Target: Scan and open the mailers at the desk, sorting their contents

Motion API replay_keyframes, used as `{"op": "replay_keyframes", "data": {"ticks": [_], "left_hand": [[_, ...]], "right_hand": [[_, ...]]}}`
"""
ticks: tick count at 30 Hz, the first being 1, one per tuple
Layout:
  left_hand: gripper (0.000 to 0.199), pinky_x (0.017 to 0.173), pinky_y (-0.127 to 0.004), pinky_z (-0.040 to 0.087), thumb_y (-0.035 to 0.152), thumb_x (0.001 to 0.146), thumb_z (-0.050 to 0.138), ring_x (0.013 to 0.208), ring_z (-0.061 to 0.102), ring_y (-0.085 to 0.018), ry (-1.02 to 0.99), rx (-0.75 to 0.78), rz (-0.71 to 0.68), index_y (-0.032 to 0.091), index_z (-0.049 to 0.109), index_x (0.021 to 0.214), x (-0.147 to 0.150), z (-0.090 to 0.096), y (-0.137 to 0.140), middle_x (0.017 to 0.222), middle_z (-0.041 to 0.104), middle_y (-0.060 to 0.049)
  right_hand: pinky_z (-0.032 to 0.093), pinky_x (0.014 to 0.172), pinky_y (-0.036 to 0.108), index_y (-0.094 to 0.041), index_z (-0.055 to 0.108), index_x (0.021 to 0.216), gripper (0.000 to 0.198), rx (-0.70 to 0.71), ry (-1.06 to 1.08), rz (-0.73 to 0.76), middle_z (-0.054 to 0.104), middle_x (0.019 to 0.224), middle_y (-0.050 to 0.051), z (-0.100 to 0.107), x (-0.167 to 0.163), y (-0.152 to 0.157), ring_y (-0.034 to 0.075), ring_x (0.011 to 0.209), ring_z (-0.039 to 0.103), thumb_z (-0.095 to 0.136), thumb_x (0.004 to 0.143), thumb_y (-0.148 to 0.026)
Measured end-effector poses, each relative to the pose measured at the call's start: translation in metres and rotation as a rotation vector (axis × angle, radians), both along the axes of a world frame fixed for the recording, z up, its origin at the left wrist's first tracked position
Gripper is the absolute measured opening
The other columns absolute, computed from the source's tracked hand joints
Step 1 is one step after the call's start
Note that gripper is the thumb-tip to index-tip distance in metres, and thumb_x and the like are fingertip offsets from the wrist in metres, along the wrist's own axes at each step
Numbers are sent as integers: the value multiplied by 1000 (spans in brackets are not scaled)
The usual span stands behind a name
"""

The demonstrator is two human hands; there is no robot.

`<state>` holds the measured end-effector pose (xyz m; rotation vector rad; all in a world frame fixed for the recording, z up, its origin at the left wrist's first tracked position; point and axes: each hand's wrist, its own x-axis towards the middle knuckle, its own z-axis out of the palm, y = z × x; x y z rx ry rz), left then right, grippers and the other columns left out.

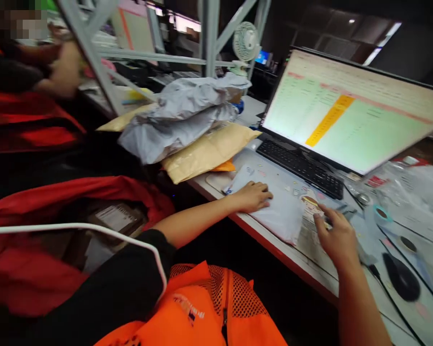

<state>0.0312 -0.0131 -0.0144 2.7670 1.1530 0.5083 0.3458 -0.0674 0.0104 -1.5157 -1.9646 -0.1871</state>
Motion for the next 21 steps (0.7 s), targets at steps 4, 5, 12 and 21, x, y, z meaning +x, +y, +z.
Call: {"op": "replay_keyframes", "data": {"ticks": [4, 5, 12, 21], "left_hand": [[27, 99, -45, 43, 38, 109, 54, 118, 58, -30, -44, 29, 56, 21, 69, 123, 8, -3, 5, 126, 65, -12], [25, 97, -44, 42, 37, 110, 53, 118, 57, -29, -48, 38, 59, 21, 69, 121, 9, -5, 5, 126, 65, -12], [18, 96, -43, 40, 24, 109, 52, 117, 59, -28, -138, 76, -33, 15, 67, 111, 8, -13, 11, 122, 70, -13], [25, 93, -38, 47, 28, 112, 38, 93, 63, -27, -326, -35, -54, 15, 60, 108, -2, -15, 8, 95, 68, -12]], "right_hand": [[57, 92, 49, -17, 76, 126, 53, -113, 47, 147, 75, 116, 16, 6, -43, 49, 30, 94, 71, 54, 95, -55], [58, 90, 49, -17, 76, 126, 54, -146, 53, 179, 75, 117, 16, 3, -52, 60, 30, 94, 71, 53, 94, -55], [52, 108, 54, -15, 74, 122, 46, -197, 4, 373, 74, 124, 20, -26, -82, 93, 34, 117, 68, 51, 94, -43], [46, 116, 48, -10, 72, 127, 48, -327, 102, 372, 68, 133, 22, -36, -90, 85, 31, 127, 63, 45, 103, -42]]}}
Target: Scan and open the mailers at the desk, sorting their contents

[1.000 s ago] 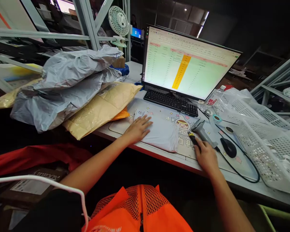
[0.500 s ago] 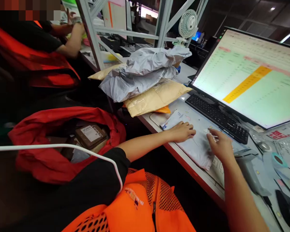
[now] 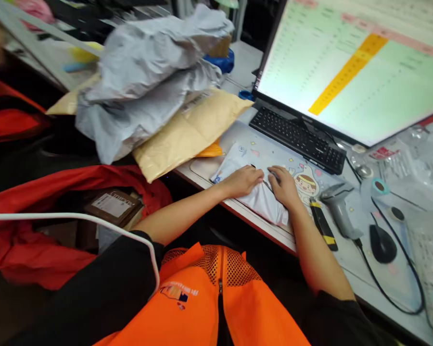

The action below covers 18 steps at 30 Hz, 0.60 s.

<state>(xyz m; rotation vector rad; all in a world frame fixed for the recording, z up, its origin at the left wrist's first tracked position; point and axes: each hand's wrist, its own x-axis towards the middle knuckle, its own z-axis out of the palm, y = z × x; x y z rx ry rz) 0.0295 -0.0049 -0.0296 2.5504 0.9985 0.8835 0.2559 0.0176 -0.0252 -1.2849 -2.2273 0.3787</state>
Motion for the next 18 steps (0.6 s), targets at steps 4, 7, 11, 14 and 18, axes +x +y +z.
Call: {"op": "replay_keyframes", "data": {"ticks": [4, 7, 11, 14, 18], "left_hand": [[24, 90, -38, 48, 32, 112, 38, 91, 64, -25, -70, -24, -3, 18, 57, 106, -3, 0, -2, 96, 68, -9], [23, 87, -36, 48, 32, 111, 39, 89, 64, -24, -91, -38, 18, 19, 57, 107, -2, 4, -1, 97, 69, -7], [23, 83, -34, 47, 31, 110, 38, 85, 64, -23, -102, -11, 64, 19, 58, 108, 1, 6, 0, 96, 68, -5], [25, 81, -35, 47, 31, 110, 36, 84, 63, -23, -112, 14, 58, 19, 58, 105, 1, 7, -1, 93, 67, -6], [28, 82, -37, 48, 32, 110, 33, 85, 63, -24, -117, 46, 40, 19, 58, 105, -1, 8, -4, 94, 67, -8]], "right_hand": [[44, 117, 46, -14, 71, 130, 47, -28, 6, -12, 66, 137, 19, -5, 1, 1, 29, 131, 60, 46, 107, -45], [43, 117, 45, -14, 71, 132, 50, -17, -17, 9, 66, 136, 18, -1, 3, 3, 30, 130, 59, 54, 105, -53], [43, 116, 44, -11, 69, 133, 58, -8, -64, 10, 65, 135, 17, 7, 1, 1, 31, 129, 59, 65, 100, -58], [45, 113, 44, -11, 68, 133, 56, -36, -101, -51, 66, 134, 17, 14, -8, -3, 32, 126, 60, 68, 98, -54], [46, 112, 45, -10, 67, 135, 56, -71, -133, -136, 66, 133, 17, 18, -17, -8, 34, 123, 61, 73, 93, -47]]}}
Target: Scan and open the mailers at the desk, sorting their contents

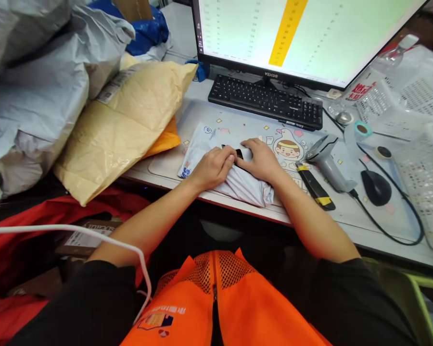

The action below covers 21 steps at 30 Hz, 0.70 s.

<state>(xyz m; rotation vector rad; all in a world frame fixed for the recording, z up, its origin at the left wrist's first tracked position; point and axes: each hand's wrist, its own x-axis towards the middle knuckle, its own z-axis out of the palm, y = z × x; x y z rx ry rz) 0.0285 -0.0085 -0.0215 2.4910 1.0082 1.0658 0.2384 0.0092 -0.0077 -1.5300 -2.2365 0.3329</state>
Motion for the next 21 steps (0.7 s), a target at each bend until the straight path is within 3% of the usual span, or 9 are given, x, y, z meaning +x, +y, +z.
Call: {"op": "replay_keyframes", "data": {"ticks": [4, 8, 11, 14, 21], "left_hand": [[31, 82, -36, 48, 32, 111, 32, 84, 63, -24, 4, 72, -35, 19, 59, 106, 1, -2, -3, 93, 68, -8], [30, 83, -35, 49, 32, 111, 33, 86, 64, -24, -11, 132, -58, 19, 60, 108, 4, -3, -6, 93, 68, -8], [29, 81, -35, 49, 32, 110, 34, 83, 64, -24, -3, 133, -32, 19, 60, 106, 6, -2, -7, 90, 68, -7], [29, 82, -35, 50, 33, 109, 34, 84, 65, -24, 2, 93, -17, 20, 60, 105, 5, -1, -6, 91, 69, -7], [30, 80, -36, 50, 33, 109, 34, 82, 65, -24, -33, 92, 14, 20, 61, 104, 4, -4, -4, 91, 69, -7]], "right_hand": [[45, 111, 49, -10, 67, 133, 50, 28, -73, -46, 66, 133, 19, 2, -2, -3, 37, 124, 58, 70, 94, -40], [43, 112, 49, -12, 66, 134, 44, 129, -63, 65, 63, 138, 18, 6, -3, -6, 36, 127, 55, 64, 97, -35], [43, 112, 47, -12, 65, 137, 48, 107, -56, 104, 61, 142, 18, 5, -5, -7, 34, 128, 55, 67, 95, -35], [44, 111, 46, -13, 64, 138, 50, 73, -65, 99, 60, 143, 17, 3, -5, -5, 34, 128, 55, 69, 94, -36], [47, 104, 45, -12, 68, 122, 30, 96, -138, -8, 65, 128, 17, 11, -4, -9, 33, 118, 56, 65, 99, -31]]}}
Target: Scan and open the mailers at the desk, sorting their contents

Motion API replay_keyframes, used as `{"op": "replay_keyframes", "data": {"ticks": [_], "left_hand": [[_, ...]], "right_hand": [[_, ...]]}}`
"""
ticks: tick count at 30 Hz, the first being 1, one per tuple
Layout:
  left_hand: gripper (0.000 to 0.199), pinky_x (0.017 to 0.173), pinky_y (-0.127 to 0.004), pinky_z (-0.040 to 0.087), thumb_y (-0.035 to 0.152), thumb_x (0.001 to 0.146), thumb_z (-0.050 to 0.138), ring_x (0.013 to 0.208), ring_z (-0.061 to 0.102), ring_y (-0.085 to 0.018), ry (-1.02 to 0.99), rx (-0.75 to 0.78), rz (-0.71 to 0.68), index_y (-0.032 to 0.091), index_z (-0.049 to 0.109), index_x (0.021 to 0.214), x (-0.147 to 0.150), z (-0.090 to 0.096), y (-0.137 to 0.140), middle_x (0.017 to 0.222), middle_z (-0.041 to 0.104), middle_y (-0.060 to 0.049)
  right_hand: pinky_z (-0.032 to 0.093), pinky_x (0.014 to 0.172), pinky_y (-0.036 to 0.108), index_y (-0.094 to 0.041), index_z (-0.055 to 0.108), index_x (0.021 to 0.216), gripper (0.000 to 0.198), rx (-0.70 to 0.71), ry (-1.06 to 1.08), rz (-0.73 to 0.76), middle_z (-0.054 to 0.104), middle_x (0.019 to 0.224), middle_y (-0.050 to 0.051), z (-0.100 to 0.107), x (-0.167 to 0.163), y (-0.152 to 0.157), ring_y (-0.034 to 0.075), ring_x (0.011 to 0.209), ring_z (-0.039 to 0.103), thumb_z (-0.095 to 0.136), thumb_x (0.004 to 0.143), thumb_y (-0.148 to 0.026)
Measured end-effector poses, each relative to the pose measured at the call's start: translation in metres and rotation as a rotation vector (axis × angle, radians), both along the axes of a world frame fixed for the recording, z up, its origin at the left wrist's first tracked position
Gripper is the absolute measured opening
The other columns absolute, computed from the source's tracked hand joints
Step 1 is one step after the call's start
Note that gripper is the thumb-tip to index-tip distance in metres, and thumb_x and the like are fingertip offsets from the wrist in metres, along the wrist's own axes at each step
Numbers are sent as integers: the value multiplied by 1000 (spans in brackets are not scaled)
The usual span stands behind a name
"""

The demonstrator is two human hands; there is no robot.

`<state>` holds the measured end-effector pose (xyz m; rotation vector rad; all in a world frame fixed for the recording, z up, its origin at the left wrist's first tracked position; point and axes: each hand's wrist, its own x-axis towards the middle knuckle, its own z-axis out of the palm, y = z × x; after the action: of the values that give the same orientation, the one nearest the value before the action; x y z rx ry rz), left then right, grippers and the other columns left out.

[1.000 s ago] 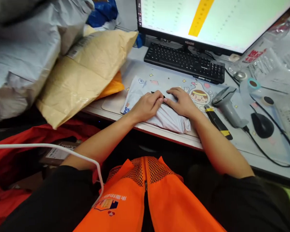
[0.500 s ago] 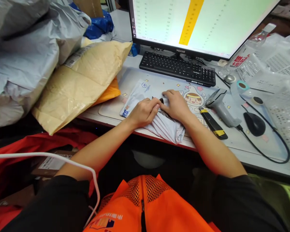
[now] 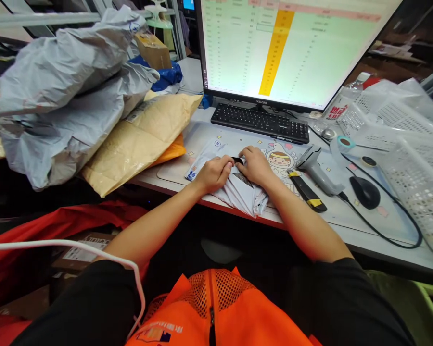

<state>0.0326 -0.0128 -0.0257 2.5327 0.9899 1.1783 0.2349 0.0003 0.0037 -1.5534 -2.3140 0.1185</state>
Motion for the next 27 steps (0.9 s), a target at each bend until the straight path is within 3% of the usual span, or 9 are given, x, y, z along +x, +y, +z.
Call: {"op": "replay_keyframes", "data": {"ticks": [6, 12, 16, 22, 27], "left_hand": [[24, 91, -41, 52, 22, 101, 43, 92, 66, -26, 118, -48, 21, 18, 66, 104, 2, 0, 5, 95, 73, -9], [33, 109, -48, 48, 25, 104, 52, 123, 59, -30, 255, -46, -114, 19, 70, 132, 1, -4, 14, 138, 67, -12], [26, 105, -46, 49, 28, 108, 53, 118, 60, -28, 300, -54, -130, 20, 74, 122, 3, -5, 17, 131, 71, -8], [19, 87, -41, 45, 21, 107, 54, 107, 62, -29, 451, 36, -37, 17, 72, 106, 16, 7, 14, 110, 73, -9], [19, 89, -42, 43, 16, 107, 48, 104, 61, -30, 337, 94, 19, 13, 67, 105, 19, 5, 13, 106, 71, -12]], "right_hand": [[48, 89, 41, -16, 70, 107, 18, -29, -66, -41, 69, 115, 17, 4, -1, 0, 32, 108, 60, 55, 99, -21], [47, 92, 39, -14, 67, 110, 21, -27, 47, -83, 71, 113, 15, -5, 3, 9, 30, 106, 62, 52, 95, -17], [46, 91, 38, -16, 66, 99, 15, -18, 117, -57, 72, 105, 14, -11, 8, 14, 29, 102, 63, 54, 91, -18], [46, 87, 37, -20, 60, 88, 9, 34, 220, -27, 71, 94, 11, -18, 10, 17, 26, 93, 62, 53, 83, -17], [49, 93, 39, -20, 63, 93, 12, -11, 318, 36, 72, 99, 10, -16, 18, 15, 25, 98, 64, 56, 85, -26]]}}
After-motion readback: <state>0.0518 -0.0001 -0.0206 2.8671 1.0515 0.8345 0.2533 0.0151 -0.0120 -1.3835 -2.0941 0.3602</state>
